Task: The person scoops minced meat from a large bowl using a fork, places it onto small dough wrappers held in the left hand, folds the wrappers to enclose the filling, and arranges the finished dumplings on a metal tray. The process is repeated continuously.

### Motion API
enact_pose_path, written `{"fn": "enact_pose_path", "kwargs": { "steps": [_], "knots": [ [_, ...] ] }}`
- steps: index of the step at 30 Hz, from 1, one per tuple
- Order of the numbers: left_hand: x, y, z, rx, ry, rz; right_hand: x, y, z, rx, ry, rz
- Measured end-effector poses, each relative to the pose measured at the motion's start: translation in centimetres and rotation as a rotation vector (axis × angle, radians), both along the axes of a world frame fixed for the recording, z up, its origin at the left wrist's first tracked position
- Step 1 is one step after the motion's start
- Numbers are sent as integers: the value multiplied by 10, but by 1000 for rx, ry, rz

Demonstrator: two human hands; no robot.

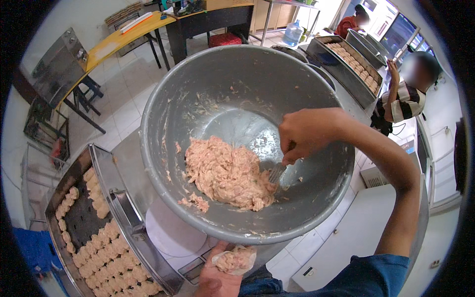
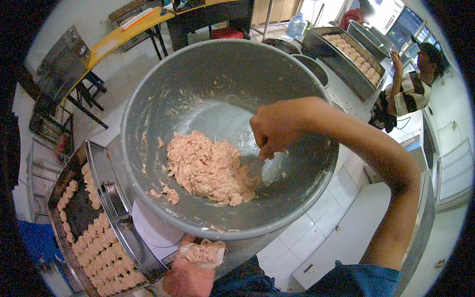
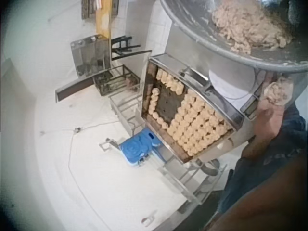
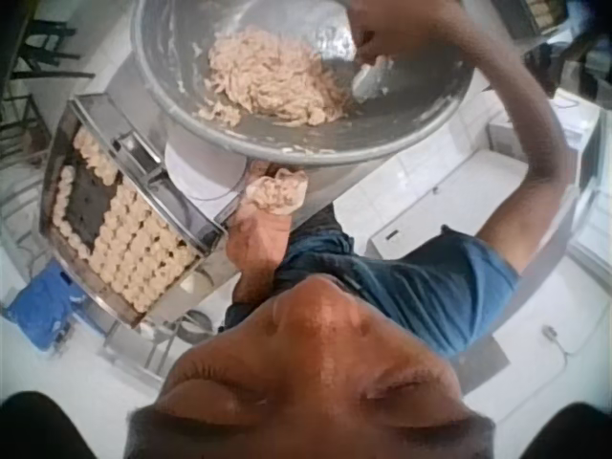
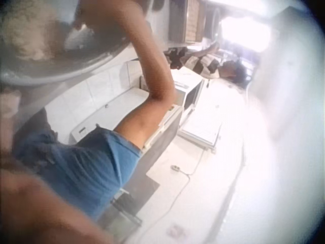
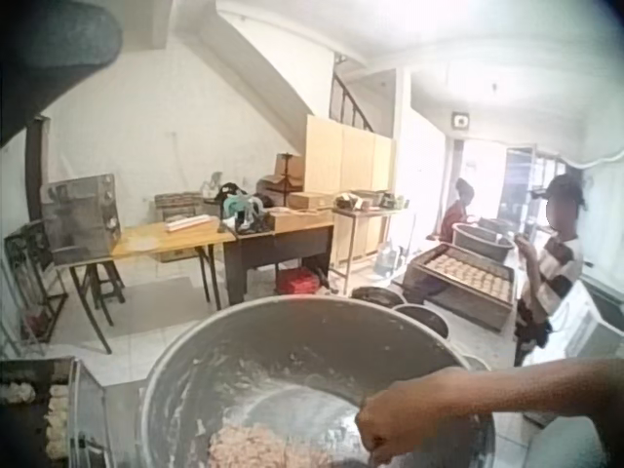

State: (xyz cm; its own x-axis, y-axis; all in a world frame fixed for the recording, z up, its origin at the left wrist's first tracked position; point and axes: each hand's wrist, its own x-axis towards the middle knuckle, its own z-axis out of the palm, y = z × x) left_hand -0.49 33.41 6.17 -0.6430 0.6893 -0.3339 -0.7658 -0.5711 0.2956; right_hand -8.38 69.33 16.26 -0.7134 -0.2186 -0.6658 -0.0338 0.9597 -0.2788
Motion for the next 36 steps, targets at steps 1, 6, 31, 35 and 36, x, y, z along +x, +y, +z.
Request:
{"fn": "enact_pose_path", "kwargs": {
  "steps": [1,6,31,35,36],
  "knots": [
    [1,-3,-2,10,-17,22,2,-5,11,-70,51,-16],
    [17,-48,-66,155,-241,191,35,-14,74,-265,234,-125],
    [4,-121,55,-369,1019,-215,144,-256,60,-276,870,224],
    [2,-126,41,-462,1048,-218,142,-266,59,-126,951,256],
    [2,-126,34,-457,1069,-170,147,-265,66,-52,1011,226]
  ]
}}
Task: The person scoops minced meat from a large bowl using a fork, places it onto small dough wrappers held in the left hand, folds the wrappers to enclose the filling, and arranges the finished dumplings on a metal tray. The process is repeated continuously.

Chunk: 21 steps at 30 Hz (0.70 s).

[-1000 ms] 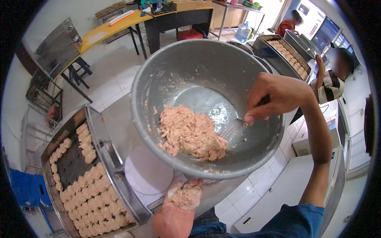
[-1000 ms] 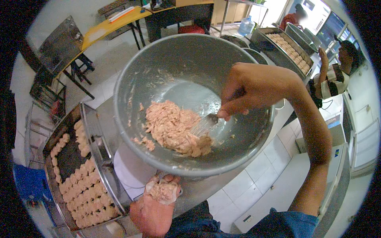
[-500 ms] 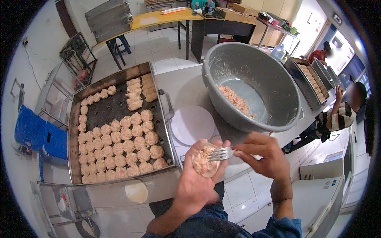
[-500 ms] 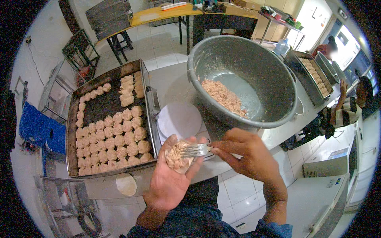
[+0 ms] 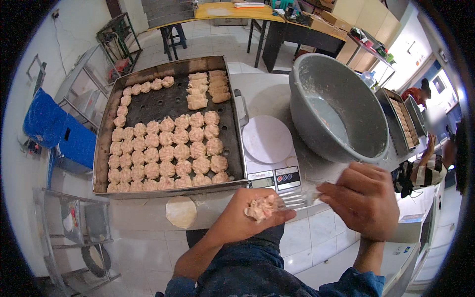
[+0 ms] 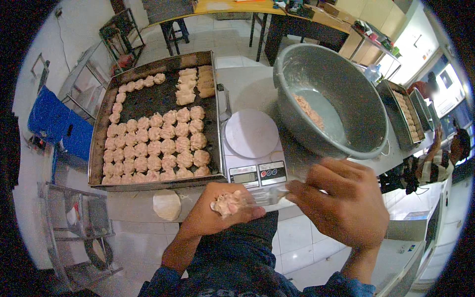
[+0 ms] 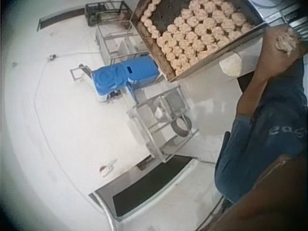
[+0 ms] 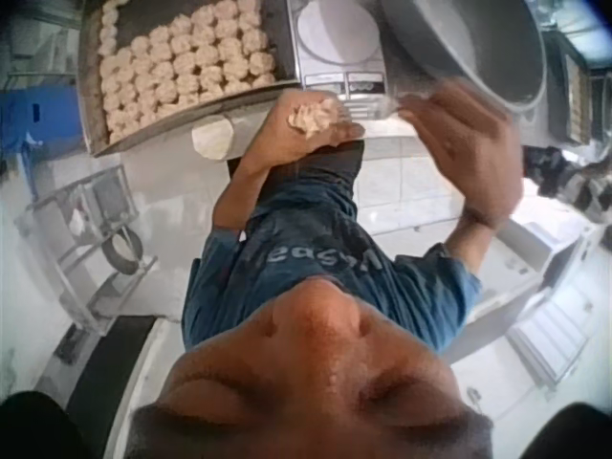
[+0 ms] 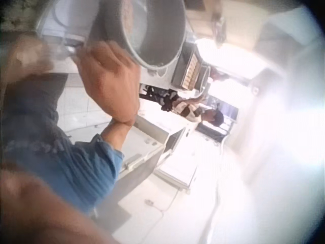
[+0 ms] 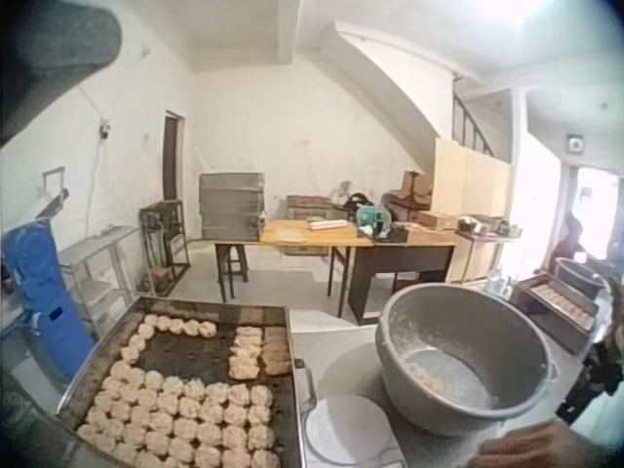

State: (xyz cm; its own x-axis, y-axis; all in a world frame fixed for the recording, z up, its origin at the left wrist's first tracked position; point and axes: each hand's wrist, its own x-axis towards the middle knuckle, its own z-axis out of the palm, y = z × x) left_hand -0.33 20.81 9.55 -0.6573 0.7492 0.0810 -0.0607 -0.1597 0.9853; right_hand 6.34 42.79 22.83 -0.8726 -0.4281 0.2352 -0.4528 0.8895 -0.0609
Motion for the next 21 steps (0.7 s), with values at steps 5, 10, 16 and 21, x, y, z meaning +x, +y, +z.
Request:
{"fn": "enact_pose_path", "kwargs": {
  "steps": [5,10,16,21],
  "knots": [
    [3,-2,12,-98,55,41,-7,-10,-9,-31,-66,80],
    [-1,-12,16,-76,75,42,-7,-15,-2,-34,-38,160],
    [-1,-10,19,-113,142,158,-18,-16,-10,9,-100,166],
    [-2,-7,3,-70,301,284,-8,-18,3,37,-63,119]
  ]
}}
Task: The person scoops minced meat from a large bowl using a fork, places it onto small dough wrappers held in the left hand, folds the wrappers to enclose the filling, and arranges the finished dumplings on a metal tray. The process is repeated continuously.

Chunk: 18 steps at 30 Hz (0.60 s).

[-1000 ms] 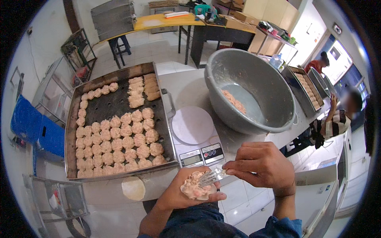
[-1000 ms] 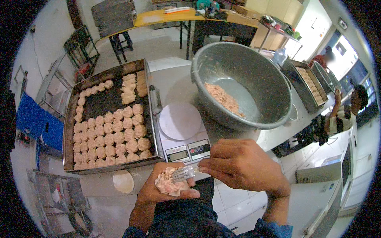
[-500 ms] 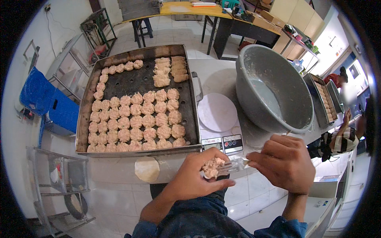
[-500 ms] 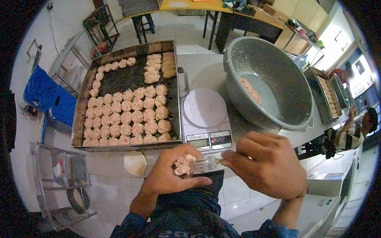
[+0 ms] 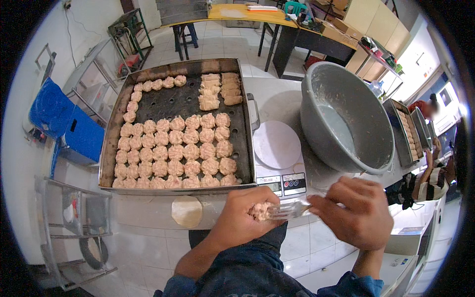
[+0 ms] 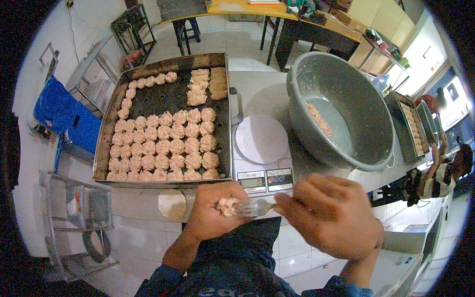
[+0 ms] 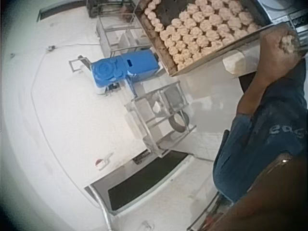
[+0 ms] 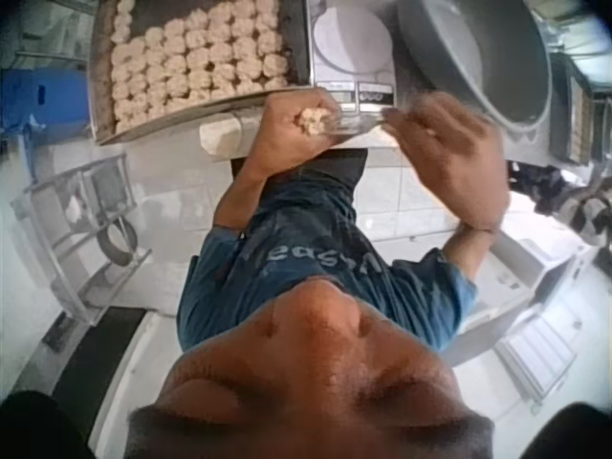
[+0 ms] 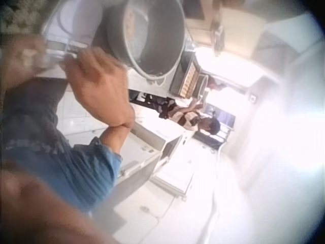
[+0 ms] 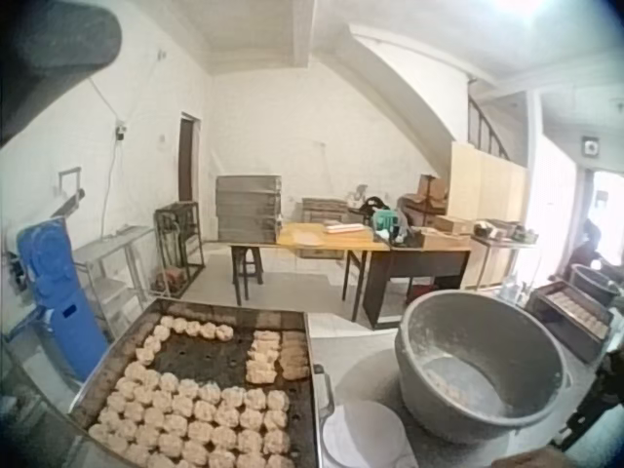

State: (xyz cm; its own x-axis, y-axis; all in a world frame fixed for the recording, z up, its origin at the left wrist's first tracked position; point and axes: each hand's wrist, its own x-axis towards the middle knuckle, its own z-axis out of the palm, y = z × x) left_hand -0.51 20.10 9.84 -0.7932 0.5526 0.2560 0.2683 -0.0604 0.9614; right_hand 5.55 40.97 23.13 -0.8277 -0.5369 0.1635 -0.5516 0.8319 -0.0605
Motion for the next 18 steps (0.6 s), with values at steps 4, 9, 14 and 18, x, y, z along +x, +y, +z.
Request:
{"fn": "enact_pose_path", "kwargs": {
  "steps": [4,9,14,18],
  "knots": [
    [0,6,-3,84,-55,78,-9,-9,-7,-49,69,-15],
    [-1,1,-6,106,-83,98,-8,-14,1,-64,129,-58],
    [-6,-1,-10,189,-191,8,-10,-13,12,122,7,15],
    [-7,-8,-12,153,-225,-4,-23,-17,-8,97,-95,93]
  ]
}}
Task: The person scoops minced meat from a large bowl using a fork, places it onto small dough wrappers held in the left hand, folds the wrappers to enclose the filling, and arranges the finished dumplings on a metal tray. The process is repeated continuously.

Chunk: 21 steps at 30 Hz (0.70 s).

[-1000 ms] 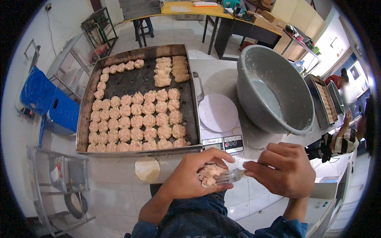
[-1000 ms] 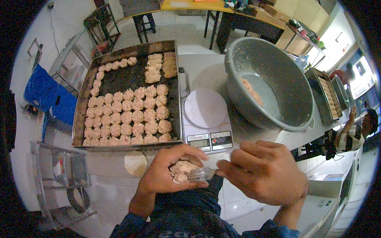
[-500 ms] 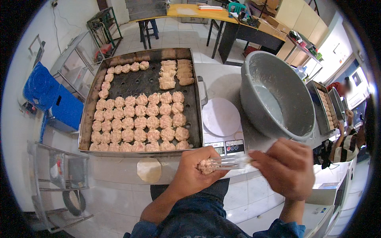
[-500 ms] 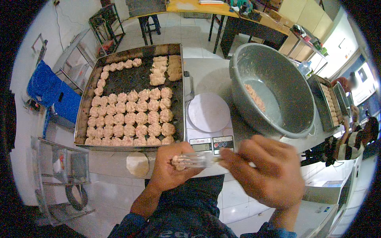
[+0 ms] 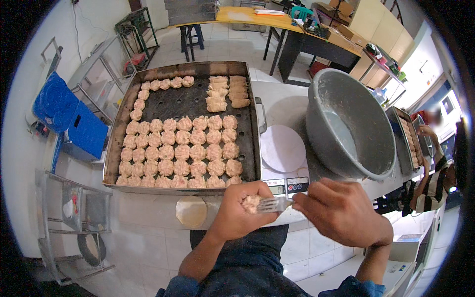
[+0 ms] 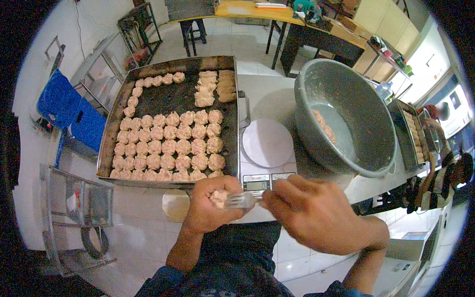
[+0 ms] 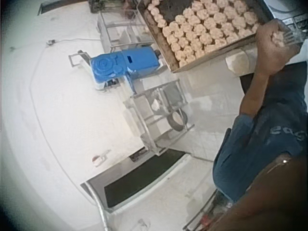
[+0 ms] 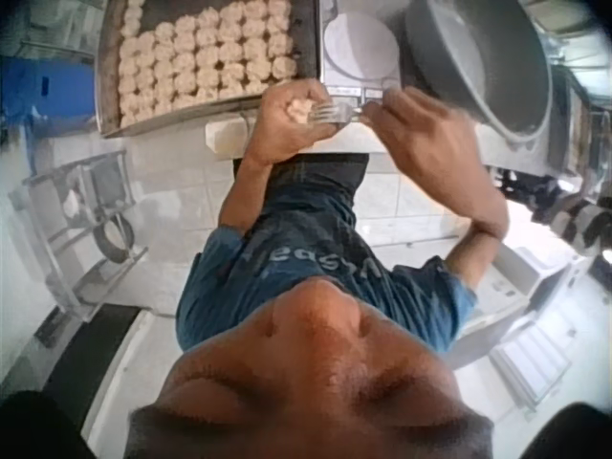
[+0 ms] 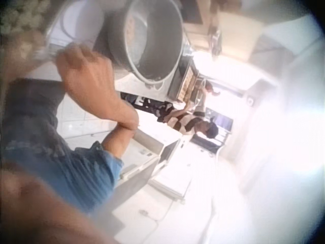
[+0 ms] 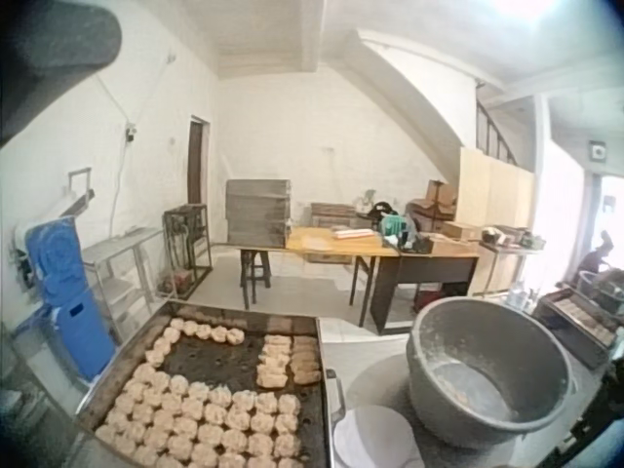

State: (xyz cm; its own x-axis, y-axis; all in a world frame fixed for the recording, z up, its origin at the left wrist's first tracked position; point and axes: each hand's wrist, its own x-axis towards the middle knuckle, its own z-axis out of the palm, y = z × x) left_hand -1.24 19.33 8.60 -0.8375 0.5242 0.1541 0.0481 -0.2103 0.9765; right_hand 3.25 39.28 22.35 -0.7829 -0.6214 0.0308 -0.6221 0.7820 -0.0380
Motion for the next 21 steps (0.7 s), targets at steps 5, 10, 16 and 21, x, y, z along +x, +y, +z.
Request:
{"fn": "enact_pose_path", "kwargs": {
  "steps": [5,10,16,21],
  "knots": [
    [4,-2,15,-57,-43,9,18,7,19,-122,473,-332],
    [4,-6,22,-85,-256,-48,20,16,17,-132,216,-337],
    [1,4,26,-367,318,177,13,2,16,-64,56,-214],
    [2,5,20,-407,342,211,11,0,19,-81,8,-133]
  ]
}}
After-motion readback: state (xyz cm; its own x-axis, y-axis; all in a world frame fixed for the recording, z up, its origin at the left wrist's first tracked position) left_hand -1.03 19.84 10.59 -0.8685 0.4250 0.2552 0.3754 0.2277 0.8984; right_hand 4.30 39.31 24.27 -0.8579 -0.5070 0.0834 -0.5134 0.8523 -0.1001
